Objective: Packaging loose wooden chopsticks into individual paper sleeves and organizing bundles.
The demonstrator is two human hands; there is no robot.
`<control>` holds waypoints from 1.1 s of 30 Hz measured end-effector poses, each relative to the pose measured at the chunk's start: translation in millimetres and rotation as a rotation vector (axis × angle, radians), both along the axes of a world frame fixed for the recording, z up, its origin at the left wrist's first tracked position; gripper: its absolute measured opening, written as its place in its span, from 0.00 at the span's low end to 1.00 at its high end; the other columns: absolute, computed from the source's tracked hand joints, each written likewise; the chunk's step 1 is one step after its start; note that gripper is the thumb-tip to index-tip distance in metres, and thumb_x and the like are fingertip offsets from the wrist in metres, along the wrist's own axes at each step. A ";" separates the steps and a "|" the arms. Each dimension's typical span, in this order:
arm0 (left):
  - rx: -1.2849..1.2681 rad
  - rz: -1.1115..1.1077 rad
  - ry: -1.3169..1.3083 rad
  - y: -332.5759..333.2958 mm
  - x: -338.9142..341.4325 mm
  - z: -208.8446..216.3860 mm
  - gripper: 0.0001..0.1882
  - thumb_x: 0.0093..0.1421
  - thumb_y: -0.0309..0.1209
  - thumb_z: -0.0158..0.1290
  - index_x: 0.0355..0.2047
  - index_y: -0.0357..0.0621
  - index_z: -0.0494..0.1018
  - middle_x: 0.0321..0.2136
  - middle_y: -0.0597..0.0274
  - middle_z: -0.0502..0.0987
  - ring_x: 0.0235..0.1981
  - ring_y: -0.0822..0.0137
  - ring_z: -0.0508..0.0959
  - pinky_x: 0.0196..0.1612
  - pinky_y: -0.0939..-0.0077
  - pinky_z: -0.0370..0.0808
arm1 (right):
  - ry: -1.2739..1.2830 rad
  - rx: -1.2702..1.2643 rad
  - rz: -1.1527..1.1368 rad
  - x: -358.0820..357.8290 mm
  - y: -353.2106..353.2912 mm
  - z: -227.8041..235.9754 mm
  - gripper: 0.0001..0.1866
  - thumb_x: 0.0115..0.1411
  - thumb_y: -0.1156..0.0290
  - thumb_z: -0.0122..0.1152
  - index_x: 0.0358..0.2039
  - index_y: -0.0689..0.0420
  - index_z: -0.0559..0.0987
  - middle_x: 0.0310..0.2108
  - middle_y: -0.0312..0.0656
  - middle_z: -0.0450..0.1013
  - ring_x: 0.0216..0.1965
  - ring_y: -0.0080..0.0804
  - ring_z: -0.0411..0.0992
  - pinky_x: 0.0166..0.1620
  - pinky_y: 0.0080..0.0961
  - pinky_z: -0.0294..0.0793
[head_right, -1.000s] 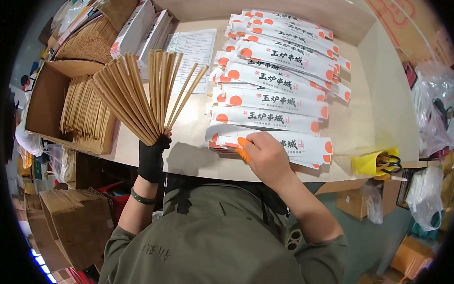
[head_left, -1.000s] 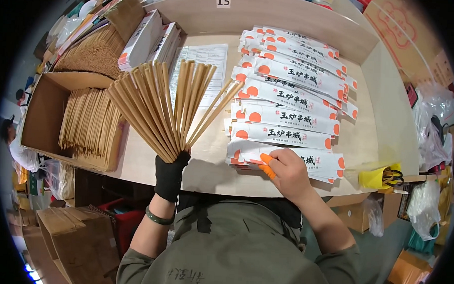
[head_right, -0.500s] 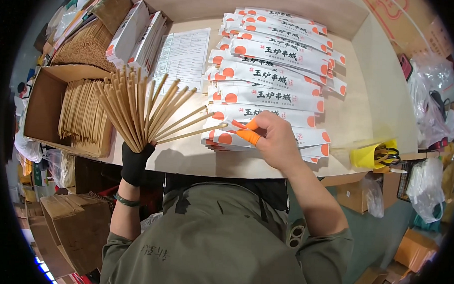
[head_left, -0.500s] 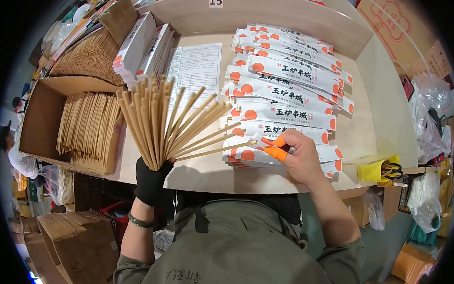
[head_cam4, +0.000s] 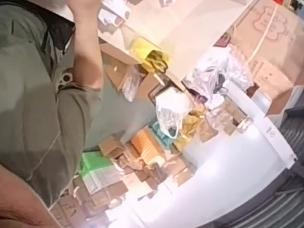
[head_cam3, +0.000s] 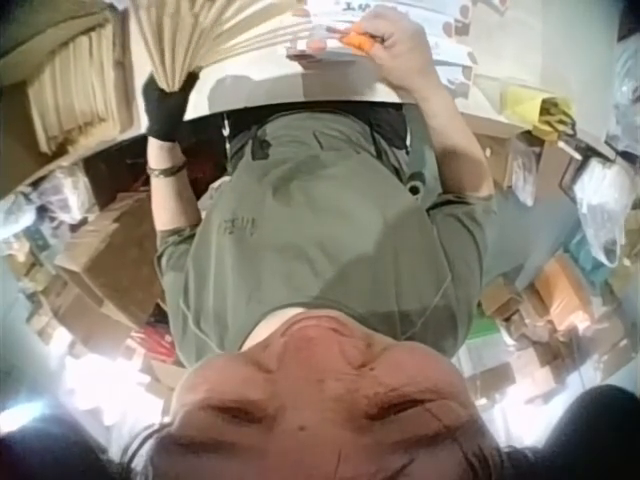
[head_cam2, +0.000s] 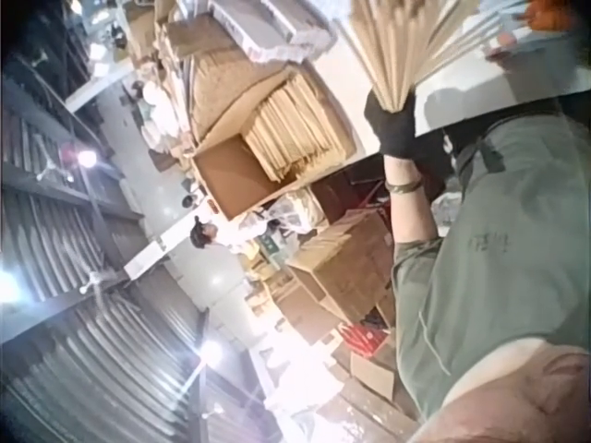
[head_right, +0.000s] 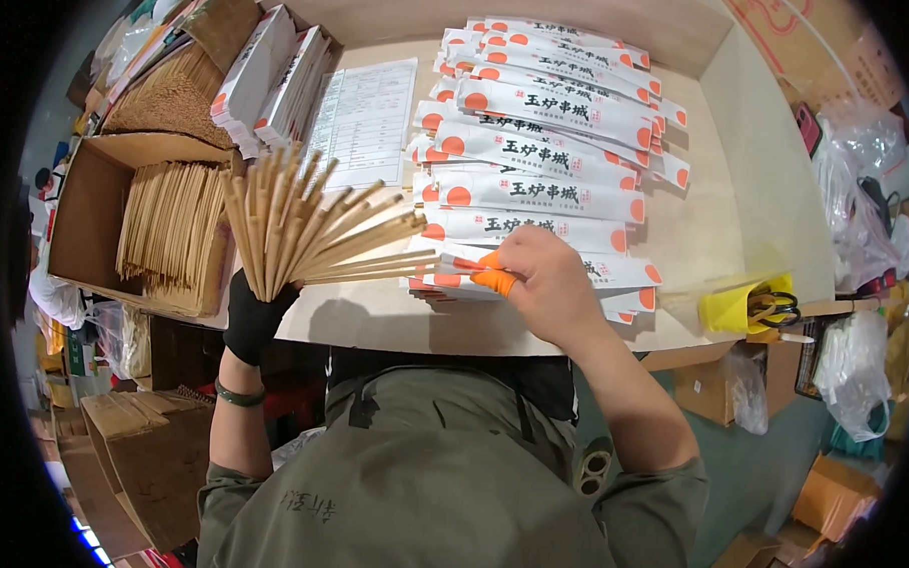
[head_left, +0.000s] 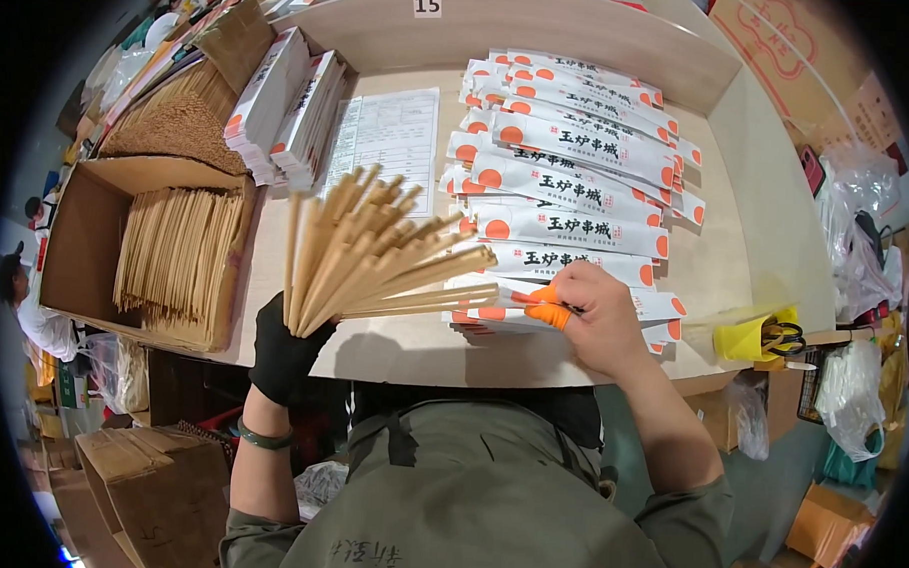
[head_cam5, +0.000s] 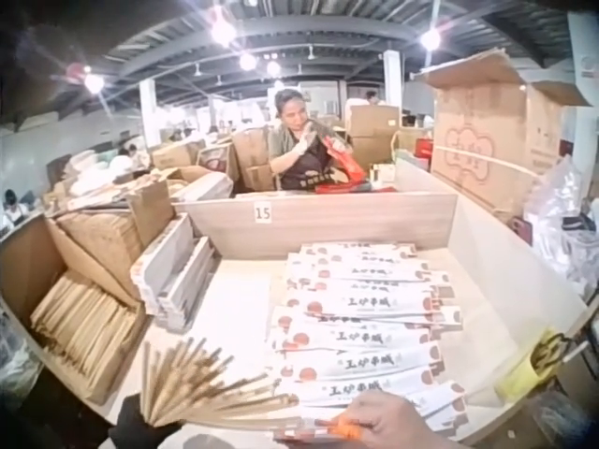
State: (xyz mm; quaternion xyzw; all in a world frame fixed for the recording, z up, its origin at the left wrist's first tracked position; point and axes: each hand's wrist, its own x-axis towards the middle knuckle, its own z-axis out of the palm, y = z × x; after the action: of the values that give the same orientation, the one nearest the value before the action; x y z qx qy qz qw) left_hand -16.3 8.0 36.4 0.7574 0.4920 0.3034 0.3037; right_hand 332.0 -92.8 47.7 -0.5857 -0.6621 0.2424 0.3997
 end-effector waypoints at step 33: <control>-0.100 0.296 -0.248 -9.1 27.7 -33.9 0.17 0.50 0.36 0.65 0.35 0.36 0.77 0.27 0.55 0.80 0.30 0.64 0.81 0.32 0.69 0.75 | -0.101 0.079 -0.077 -30.2 11.9 -24.2 0.10 0.50 0.73 0.67 0.22 0.61 0.74 0.23 0.41 0.66 0.25 0.36 0.65 0.28 0.28 0.64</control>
State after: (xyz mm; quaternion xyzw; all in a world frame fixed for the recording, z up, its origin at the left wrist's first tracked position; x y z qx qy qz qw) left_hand 11.4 -1.1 2.4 0.6177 0.5712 0.4110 0.3512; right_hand 301.8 -80.9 23.5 -0.6060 -0.6676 0.1704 0.3976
